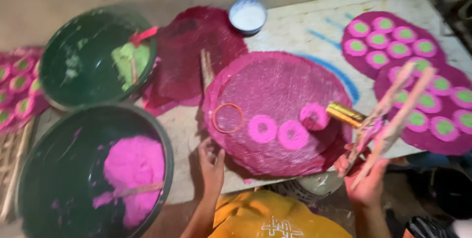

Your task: The person places colorful dough into a wooden mold and presses it onto sheets to create patterned shapes, repeating the process with different colors of dough.

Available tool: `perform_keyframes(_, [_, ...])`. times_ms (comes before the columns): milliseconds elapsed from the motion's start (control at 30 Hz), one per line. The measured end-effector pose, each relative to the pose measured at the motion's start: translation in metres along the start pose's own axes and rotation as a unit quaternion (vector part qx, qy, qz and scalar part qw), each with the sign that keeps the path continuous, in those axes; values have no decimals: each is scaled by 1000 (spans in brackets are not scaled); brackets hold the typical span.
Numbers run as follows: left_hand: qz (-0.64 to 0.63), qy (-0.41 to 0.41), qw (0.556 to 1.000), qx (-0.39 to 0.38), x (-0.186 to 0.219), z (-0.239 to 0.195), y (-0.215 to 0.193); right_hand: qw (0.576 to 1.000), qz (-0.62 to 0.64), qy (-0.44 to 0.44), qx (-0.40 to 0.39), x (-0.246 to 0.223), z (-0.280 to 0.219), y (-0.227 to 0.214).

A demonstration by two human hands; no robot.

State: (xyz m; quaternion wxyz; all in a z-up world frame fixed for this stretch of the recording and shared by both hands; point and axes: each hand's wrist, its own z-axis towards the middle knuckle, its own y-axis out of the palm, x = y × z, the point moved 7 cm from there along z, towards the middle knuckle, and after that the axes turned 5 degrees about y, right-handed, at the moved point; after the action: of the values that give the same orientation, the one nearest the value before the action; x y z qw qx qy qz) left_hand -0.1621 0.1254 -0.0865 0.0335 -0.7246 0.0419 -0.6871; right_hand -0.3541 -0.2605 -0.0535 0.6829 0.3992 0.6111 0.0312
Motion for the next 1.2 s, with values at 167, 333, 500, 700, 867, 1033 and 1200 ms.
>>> perform_keyframes(167, [289,300,909,17,108,-11,-11,999,-10,-5,30,-11,11,4])
perform_keyframes(333, [322,352,870,-125,127,-16,18,1000,-10,-24,6,-12,12,-1])
perform_keyframes(500, [249,260,933,16,81,6,-25,998,-26,-37,39,-10,3,-13])
perform_keyframes(700, [365,201,908,49,61,23,-44,996,-40,-42,68,-9,-2,-7])
perform_keyframes(867, [526,213,822,-54,61,-1,-22,998,-19,-40,55,-6,-1,-13])
perform_keyframes(1033, [535,207,818,-45,37,-5,-32,998,-1,-45,40,-6,2,-19])
perform_keyframes(1200, [379,154,911,40,25,-11,-57,997,-23,-47,48,-11,1,-13])
